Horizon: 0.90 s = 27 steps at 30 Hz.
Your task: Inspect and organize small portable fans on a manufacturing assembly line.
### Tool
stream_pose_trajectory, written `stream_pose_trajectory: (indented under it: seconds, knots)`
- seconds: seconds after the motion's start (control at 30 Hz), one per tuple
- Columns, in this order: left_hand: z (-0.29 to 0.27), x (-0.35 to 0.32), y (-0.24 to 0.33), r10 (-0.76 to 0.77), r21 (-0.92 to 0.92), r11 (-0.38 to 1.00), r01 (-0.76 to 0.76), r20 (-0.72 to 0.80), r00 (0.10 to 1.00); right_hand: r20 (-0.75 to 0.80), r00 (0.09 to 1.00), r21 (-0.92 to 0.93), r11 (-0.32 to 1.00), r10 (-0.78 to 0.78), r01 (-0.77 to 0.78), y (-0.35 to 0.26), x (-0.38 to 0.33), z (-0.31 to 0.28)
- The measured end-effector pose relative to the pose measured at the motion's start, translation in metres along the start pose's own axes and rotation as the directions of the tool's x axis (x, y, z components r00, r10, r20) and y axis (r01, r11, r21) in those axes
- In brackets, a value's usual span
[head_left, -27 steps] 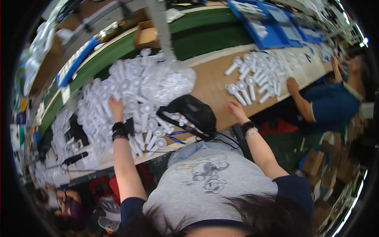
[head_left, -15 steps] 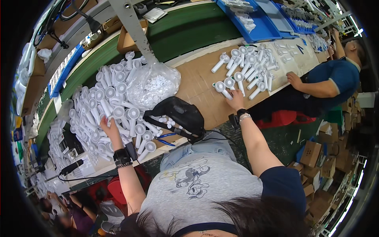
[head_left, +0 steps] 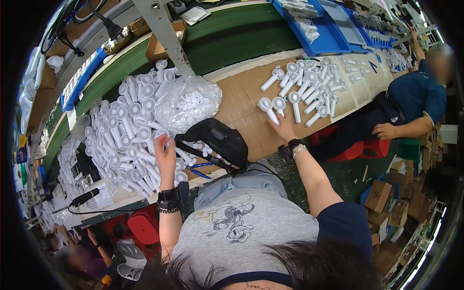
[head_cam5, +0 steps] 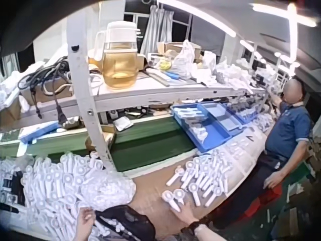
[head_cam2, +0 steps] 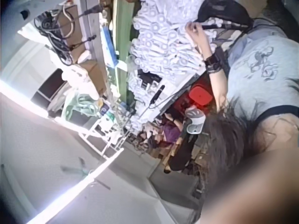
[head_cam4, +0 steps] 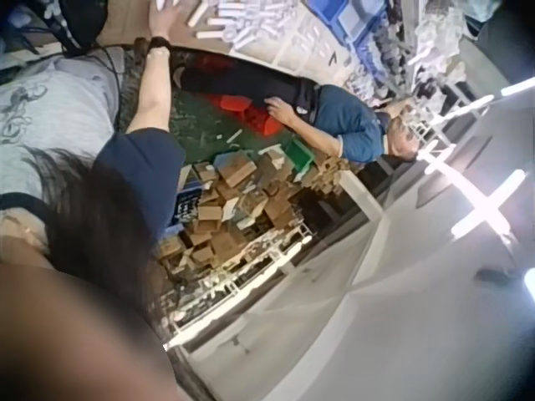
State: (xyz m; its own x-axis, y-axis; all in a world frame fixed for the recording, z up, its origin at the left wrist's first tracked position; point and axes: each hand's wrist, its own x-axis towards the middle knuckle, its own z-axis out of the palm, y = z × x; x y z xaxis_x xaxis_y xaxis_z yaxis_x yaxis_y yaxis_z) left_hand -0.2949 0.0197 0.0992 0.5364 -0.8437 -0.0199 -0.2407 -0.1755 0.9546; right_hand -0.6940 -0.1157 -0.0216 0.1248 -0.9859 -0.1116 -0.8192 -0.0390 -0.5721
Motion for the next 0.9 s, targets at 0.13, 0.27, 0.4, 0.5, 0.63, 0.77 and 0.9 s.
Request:
stream_pose_trajectory:
  seconds: [0.13, 0.27, 0.4, 0.5, 0.63, 0.77, 0.9]
  knots:
    - [0.044, 0.003, 0.033, -0.060, -0.099, 0.988, 0.117, 0.450, 0.891, -0.045, 0.972, 0.079, 0.969, -0.232, 0.235, -0.082, -0.012, -0.034]
    - [0.090, -0.005, 0.061, -0.049, -0.146, 0.974, 0.173, 0.610, 0.791, -0.064, 0.923, 0.190, 0.903, -0.380, 0.385, -0.176, -0.019, -0.062]
    - [0.106, -0.010, 0.082, -0.113, -0.443, 0.794, 0.416, 0.565, 0.817, -0.009, 0.855, 0.203, 0.836, -0.519, 0.510, -0.232, -0.024, -0.073]
    - [0.096, -0.008, 0.081, -0.156, -0.584, 0.654, 0.482, 0.519, 0.840, -0.066, 0.811, 0.175, 0.793, -0.581, 0.583, -0.255, -0.035, -0.077]
    - [0.071, -0.012, 0.086, -0.125, -0.610, 0.656, 0.446, 0.494, 0.860, -0.094, 0.804, 0.399, 0.718, -0.587, 0.571, -0.255, -0.039, -0.064]
    - [0.045, -0.012, 0.100, -0.133, -0.678, 0.618, 0.398, 0.409, 0.903, -0.186, 0.818, 0.462, 0.686, -0.545, 0.562, -0.267, -0.048, -0.071]
    - [0.028, -0.012, 0.106, -0.015, -0.770, 0.512, 0.381, 0.436, 0.900, -0.236, 0.893, 0.744, 0.520, -0.383, 0.419, -0.273, -0.050, -0.061]
